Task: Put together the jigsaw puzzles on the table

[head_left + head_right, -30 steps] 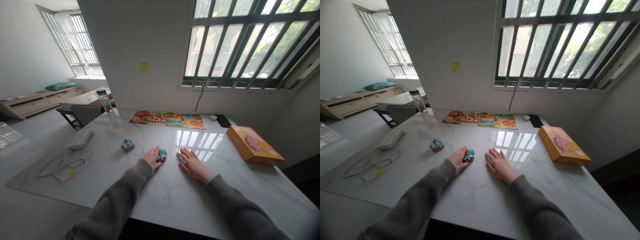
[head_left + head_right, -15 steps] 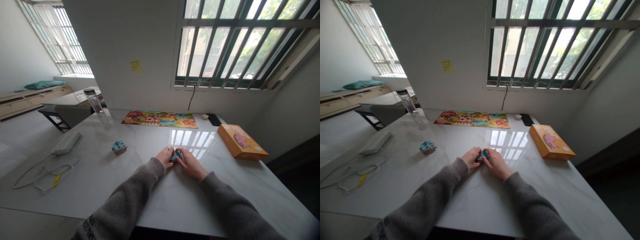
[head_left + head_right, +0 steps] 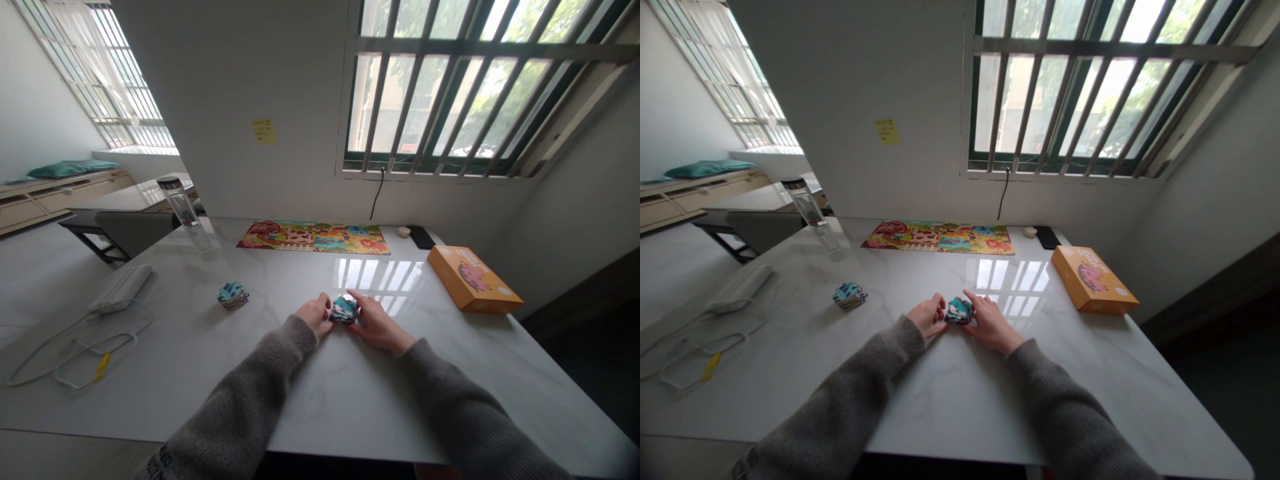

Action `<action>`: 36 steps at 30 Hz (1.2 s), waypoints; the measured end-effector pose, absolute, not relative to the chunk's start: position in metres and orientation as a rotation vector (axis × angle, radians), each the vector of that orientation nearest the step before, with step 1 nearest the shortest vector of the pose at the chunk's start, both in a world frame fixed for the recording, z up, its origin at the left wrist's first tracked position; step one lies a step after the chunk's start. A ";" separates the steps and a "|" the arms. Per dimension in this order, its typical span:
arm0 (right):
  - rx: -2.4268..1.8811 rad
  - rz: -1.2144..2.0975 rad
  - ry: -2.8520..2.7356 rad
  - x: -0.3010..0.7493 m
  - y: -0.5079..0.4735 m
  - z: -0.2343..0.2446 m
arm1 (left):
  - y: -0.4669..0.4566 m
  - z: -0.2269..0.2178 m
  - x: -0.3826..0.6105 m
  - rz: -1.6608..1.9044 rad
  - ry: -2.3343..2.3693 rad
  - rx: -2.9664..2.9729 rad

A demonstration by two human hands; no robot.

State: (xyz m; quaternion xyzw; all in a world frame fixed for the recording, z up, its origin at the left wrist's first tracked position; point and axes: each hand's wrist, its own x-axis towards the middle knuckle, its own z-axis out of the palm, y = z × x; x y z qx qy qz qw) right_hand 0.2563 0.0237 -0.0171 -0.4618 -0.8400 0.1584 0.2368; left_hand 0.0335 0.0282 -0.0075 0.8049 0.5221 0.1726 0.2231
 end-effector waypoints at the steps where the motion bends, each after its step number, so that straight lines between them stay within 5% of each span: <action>1: -1.271 0.434 -2.311 0.255 0.024 -0.017 | 0.028 -0.007 0.034 0.488 1.433 2.206; 26: -1.166 0.148 -2.383 0.241 0.020 -0.015 | 0.027 -0.001 0.030 0.482 1.403 2.253; 36: -1.021 -0.055 -2.607 0.217 0.019 0.002 | 0.034 0.018 0.004 0.871 1.758 2.110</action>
